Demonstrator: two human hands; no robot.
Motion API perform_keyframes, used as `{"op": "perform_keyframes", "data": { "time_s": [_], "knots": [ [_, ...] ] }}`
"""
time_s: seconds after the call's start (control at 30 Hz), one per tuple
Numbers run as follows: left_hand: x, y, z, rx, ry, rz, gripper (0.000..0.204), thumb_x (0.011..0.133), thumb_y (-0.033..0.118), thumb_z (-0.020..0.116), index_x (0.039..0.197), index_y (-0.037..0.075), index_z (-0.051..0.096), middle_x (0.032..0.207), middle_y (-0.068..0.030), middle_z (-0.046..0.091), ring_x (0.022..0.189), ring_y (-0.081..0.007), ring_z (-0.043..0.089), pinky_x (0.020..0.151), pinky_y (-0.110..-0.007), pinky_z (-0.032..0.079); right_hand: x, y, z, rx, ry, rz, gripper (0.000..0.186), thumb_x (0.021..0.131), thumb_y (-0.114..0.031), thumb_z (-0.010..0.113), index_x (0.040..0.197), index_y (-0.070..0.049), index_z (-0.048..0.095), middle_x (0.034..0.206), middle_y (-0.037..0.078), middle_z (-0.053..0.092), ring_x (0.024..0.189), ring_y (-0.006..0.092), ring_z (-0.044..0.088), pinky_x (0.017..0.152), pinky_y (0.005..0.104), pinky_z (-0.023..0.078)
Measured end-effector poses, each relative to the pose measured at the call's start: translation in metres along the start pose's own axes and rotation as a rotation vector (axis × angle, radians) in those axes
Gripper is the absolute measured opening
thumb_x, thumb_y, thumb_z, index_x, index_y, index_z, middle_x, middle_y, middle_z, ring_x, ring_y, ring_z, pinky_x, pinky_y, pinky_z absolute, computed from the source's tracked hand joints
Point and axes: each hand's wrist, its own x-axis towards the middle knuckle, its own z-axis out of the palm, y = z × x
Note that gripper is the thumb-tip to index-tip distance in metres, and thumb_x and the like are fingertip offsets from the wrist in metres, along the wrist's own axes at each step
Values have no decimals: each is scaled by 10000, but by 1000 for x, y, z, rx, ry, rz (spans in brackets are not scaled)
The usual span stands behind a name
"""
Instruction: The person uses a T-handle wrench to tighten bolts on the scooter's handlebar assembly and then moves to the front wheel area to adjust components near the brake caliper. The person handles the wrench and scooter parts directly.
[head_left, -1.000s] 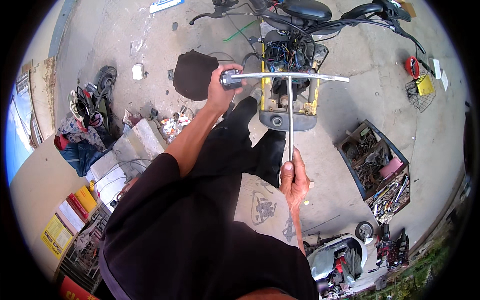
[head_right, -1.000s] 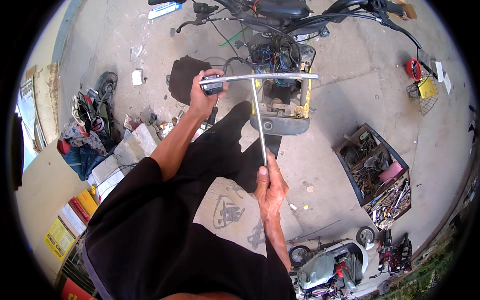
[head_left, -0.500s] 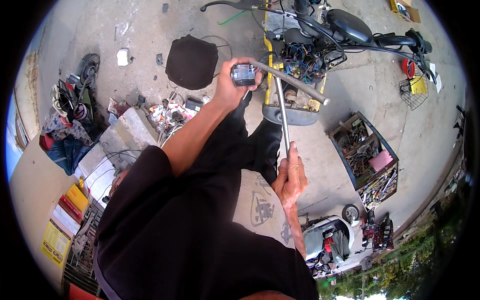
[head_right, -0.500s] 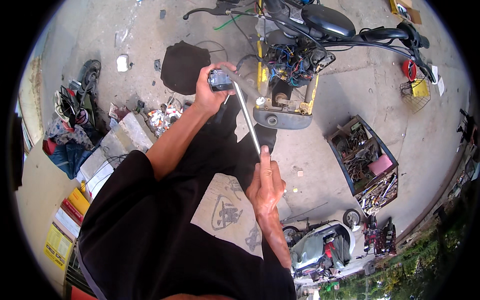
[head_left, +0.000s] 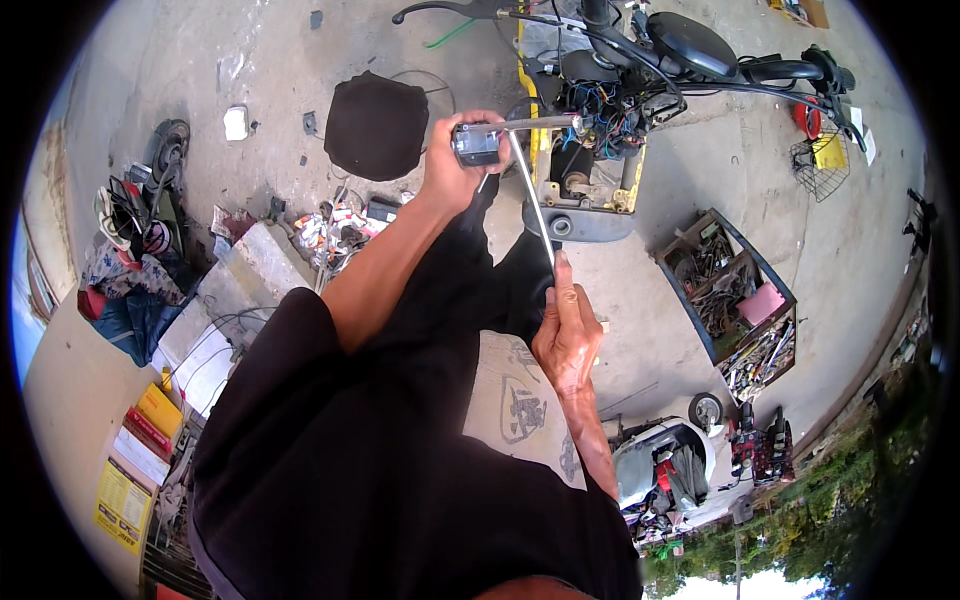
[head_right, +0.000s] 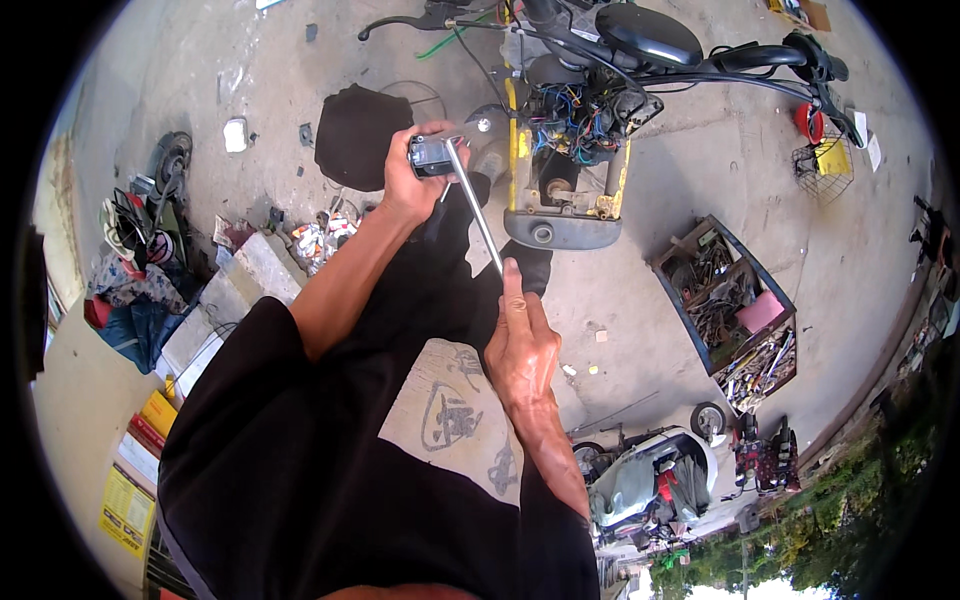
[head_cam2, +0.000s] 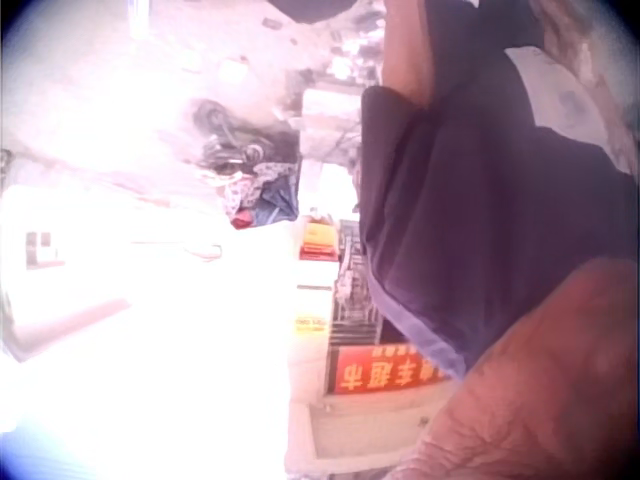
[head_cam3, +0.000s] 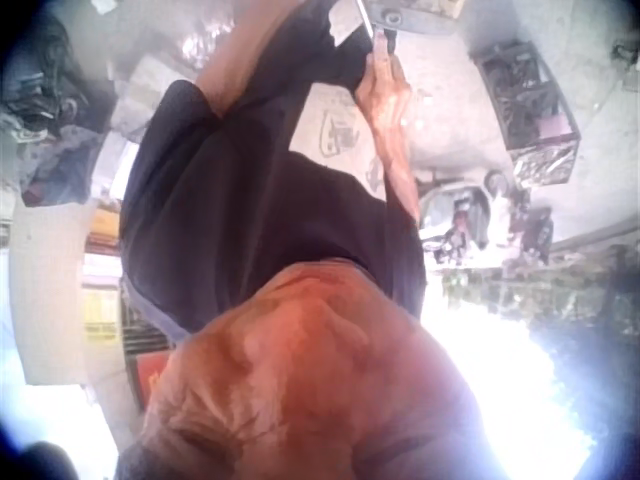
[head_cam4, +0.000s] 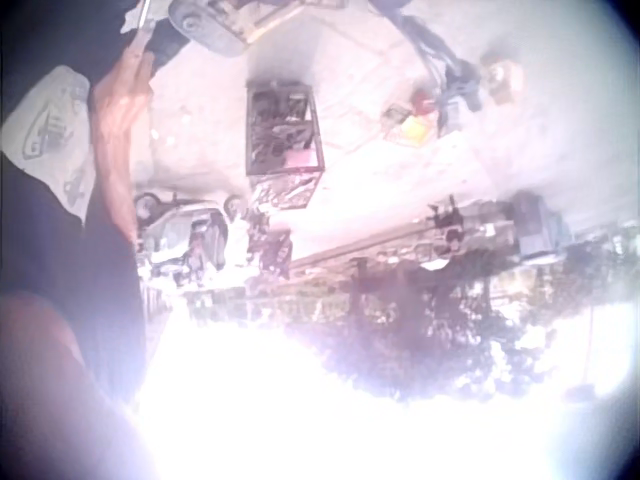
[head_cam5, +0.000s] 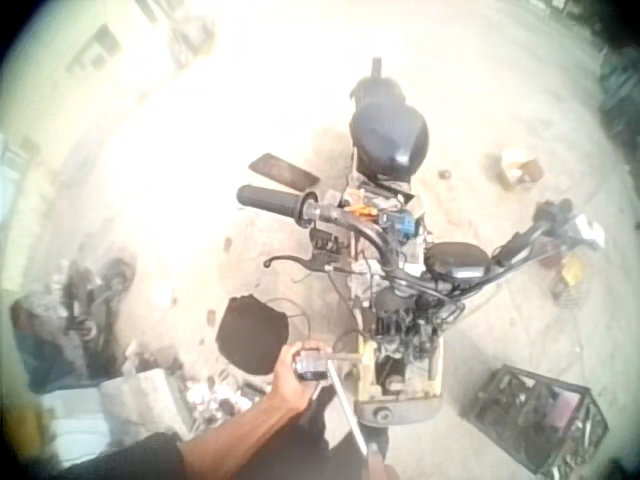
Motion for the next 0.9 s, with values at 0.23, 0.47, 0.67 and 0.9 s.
{"op": "perform_keyframes", "data": {
  "time_s": [0.23, 0.47, 0.67, 0.9],
  "knots": [
    [-11, 1, 23, 0, 194, -22, 473, 1028, 399, 410, 1113, 8, 664, 937, -150, 667, 829, -277, 669, 719, -378, 532, -2, -6, -1, -46, -42, 30, 550, 917, 116, 638, 1451, -4, 579, 834, 167, 635, 594, 284, 625, 542, 372, 522],
    [14, 2, -2, 31, -80, 66, 468, 1041, 395, 399, 1141, 20, 659, 985, -135, 706, 816, -280, 676, 627, -371, 477, 5, 0, 2, 57, 109, -60, 532, 948, 70, 631, 1465, -45, 575, 831, 165, 619, 614, 323, 634, 554, 415, 519],
    [3, -6, -3, 28, 31, 34, 461, 1042, 377, 391, 1139, 10, 652, 988, -129, 713, 840, -291, 697, 631, -384, 486, -8, 3, -2, 109, 209, -81, 554, 966, 34, 628, 1497, -105, 554, 863, 161, 628, 604, 343, 621, 562, 437, 517],
    [-5, -1, 19, 130, 120, 44, 491, 1071, 401, 355, 1130, 4, 639, 931, -130, 682, 763, -219, 643, 610, -340, 457, -10, 15, 3, 107, 220, 41, 441, 982, 12, 621, 1422, 11, 595, 982, 191, 699, 698, 280, 674, 624, 384, 545]
  ]
}}
